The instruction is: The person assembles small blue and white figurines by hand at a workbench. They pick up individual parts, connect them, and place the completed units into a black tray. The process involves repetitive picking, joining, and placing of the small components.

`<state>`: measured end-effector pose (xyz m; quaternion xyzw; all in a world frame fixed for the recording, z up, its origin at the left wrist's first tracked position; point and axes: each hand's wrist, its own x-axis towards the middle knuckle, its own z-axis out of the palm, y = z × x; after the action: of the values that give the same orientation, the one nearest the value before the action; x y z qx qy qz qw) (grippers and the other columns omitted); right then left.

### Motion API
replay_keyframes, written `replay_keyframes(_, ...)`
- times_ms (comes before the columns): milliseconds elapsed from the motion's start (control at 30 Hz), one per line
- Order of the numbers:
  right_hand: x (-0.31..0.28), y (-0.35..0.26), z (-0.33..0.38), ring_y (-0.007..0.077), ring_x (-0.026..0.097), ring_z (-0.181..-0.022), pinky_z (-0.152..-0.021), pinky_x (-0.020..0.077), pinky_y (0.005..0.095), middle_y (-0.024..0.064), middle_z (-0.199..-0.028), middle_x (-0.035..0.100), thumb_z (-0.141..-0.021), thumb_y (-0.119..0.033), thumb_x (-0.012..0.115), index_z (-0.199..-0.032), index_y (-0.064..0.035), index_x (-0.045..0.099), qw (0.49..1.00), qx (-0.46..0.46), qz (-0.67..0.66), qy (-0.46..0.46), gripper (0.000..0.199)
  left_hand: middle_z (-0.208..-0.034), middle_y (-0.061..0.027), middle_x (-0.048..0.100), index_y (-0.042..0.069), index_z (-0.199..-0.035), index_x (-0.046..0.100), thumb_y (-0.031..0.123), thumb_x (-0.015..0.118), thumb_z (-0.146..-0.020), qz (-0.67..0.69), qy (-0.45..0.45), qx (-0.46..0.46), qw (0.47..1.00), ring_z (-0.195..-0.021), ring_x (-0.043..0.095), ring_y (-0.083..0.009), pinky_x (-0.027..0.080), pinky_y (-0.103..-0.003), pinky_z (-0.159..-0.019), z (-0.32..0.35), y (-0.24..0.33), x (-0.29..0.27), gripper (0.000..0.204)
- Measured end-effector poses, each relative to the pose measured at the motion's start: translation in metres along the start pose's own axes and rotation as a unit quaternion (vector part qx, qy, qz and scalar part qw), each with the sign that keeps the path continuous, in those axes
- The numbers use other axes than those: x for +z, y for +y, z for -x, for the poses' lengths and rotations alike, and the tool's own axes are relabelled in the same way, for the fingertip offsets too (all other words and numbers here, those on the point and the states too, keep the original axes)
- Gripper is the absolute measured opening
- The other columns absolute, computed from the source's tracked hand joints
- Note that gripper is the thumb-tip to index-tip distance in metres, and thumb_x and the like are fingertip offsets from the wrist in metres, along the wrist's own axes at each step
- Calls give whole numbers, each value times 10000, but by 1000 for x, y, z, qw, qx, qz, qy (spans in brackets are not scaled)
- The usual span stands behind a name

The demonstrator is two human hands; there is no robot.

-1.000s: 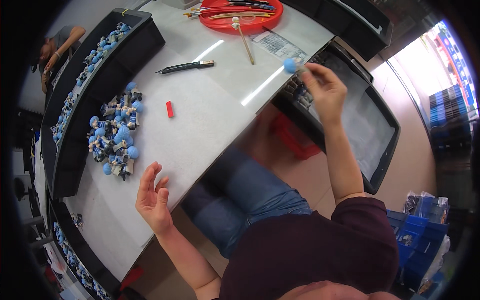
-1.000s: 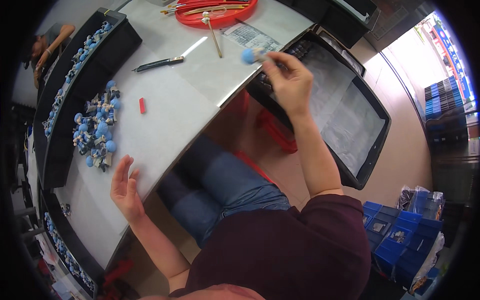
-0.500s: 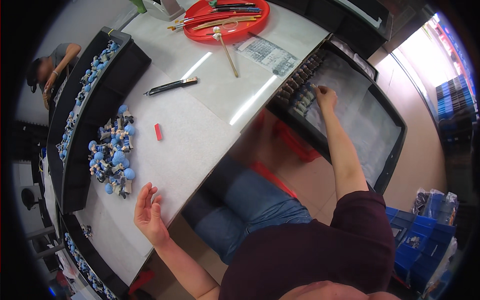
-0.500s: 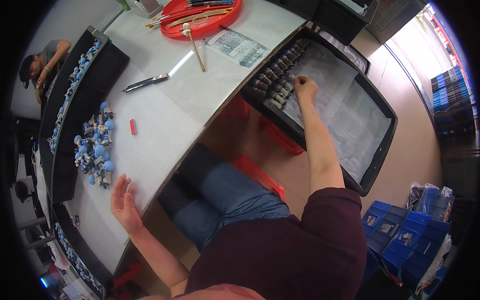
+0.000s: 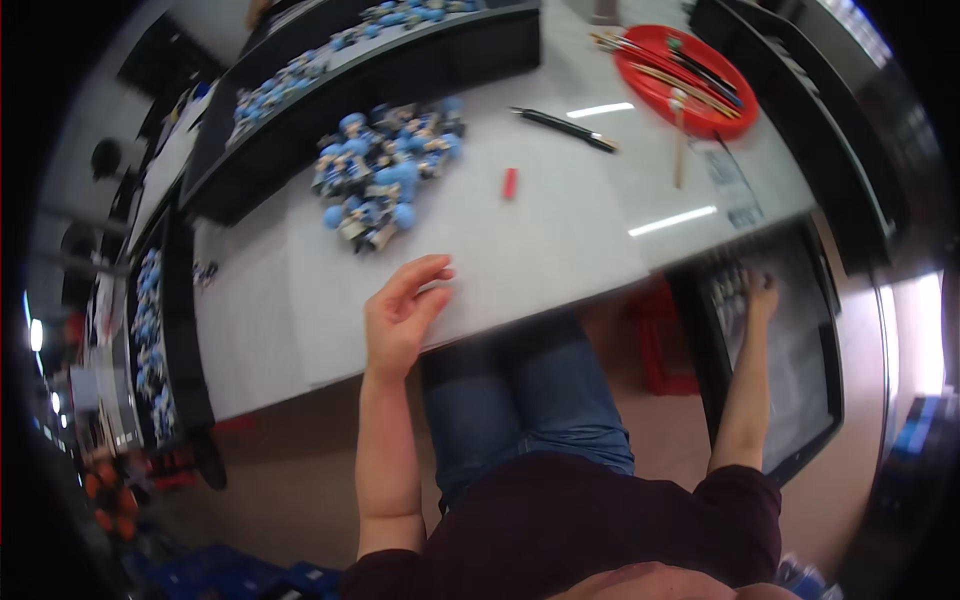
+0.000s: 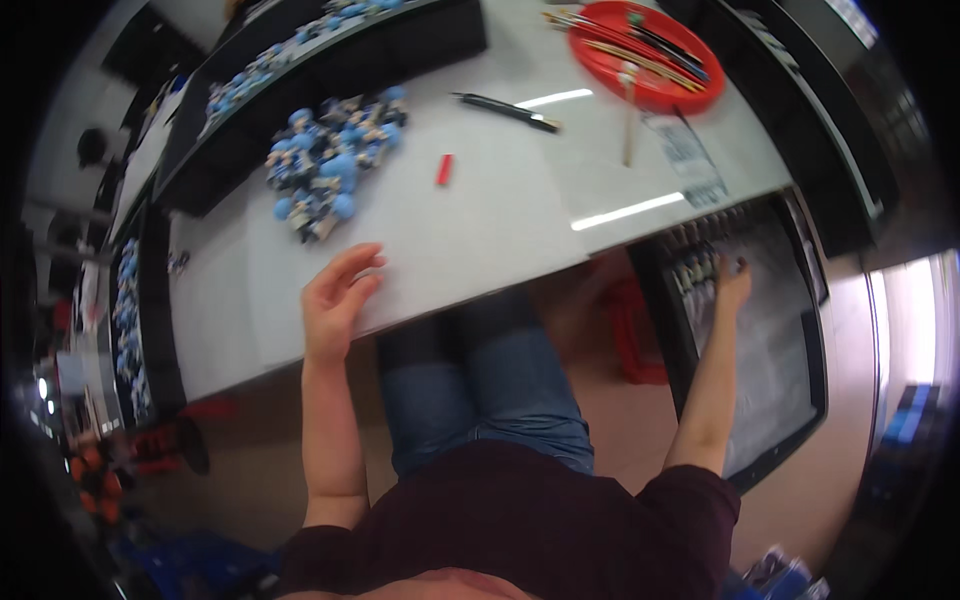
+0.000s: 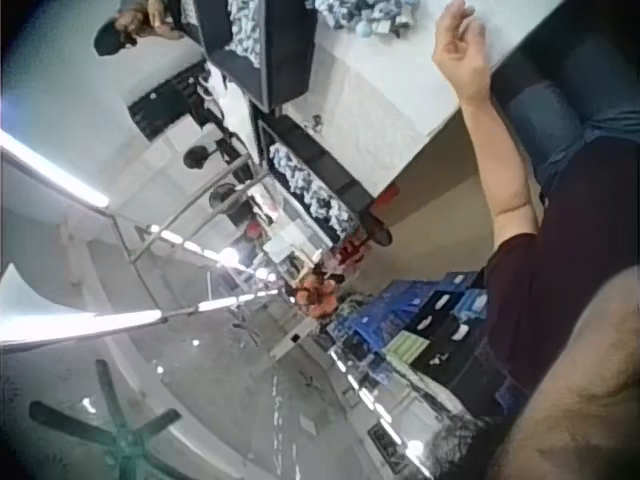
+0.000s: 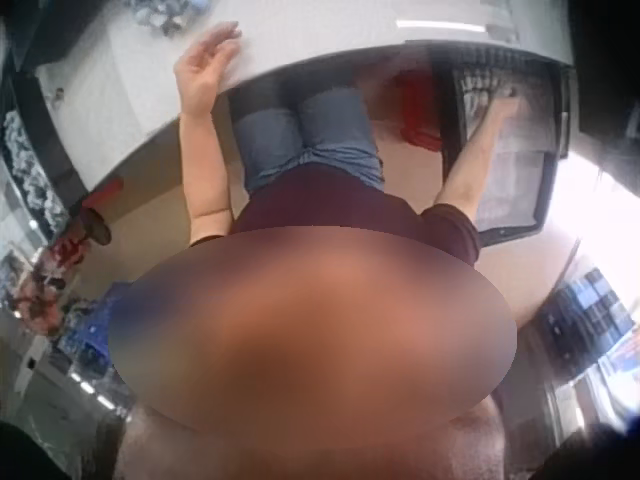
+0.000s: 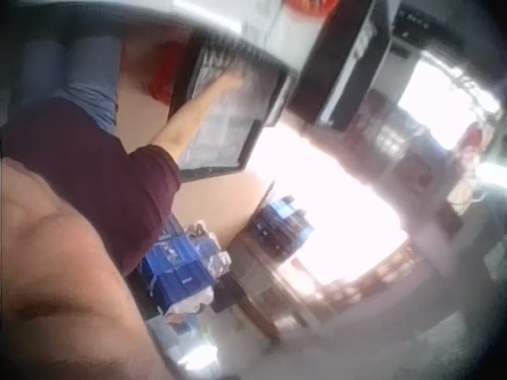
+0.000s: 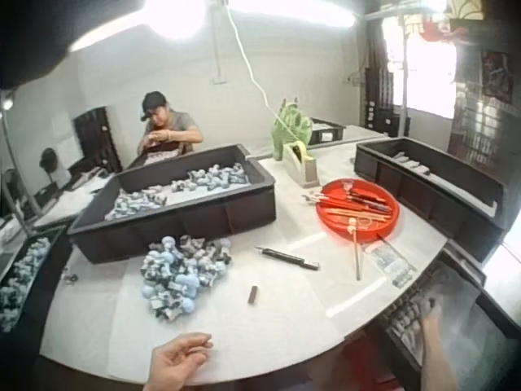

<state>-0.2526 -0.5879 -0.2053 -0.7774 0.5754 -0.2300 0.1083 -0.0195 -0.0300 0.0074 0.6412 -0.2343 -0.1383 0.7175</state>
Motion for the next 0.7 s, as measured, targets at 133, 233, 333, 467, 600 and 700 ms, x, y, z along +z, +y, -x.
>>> replay_keyframes(133,-85,-158,65,185,553,-952,-802,447,281,134,-1049,575,-803,-101,621,-1086,3,530,904,-112,-376,172,315,-1089,-95,550,-19,-1074,568,-96,540,-770,14,16,-6,1000,-965,539,-165,437,-277,-835,11,0,-9,314)
replay_keyframes(233,-135,-266,132,152,557,-887,-784,447,259,87,-974,581,-808,-27,590,-1045,5,542,801,-224,-550,74,244,-1091,-93,547,-13,-1073,569,-80,548,-777,34,-1,-8,999,-966,537,-154,439,-280,-838,11,-4,-11,304)
replay_keyframes(333,-160,-351,195,164,553,-889,-788,441,288,88,-939,588,-772,10,600,-985,-1,573,776,-436,-454,-54,215,-1077,-88,555,-14,-1032,583,-58,556,-786,53,-7,7,999,-972,532,-146,442,-285,-841,14,-4,-14,252)
replay_keyframes(467,-167,-438,245,273,535,-937,-829,420,339,128,-973,591,-707,9,629,-999,-37,583,687,-592,-384,-171,299,-1042,-91,570,-17,-953,601,25,555,-828,64,-13,1,998,-929,544,-141,451,-282,-812,9,-8,-14,140)
replay_keyframes(600,-128,-495,279,292,522,-975,-864,390,360,125,-978,602,-718,-33,631,-1030,-44,585,670,-630,-354,-168,315,-1019,-98,580,-25,-893,602,195,498,-898,77,-14,-27,997,-865,558,-135,457,-273,-776,11,-11,-21,244)
replay_keyframes(700,-113,-505,267,288,528,-955,-840,403,358,104,-945,612,-724,-25,622,-1024,-54,598,688,-636,-281,-208,302,-1008,-102,582,-30,-870,597,280,443,-923,91,-27,-28,995,-844,560,-135,460,-266,-761,10,-10,-22,350)
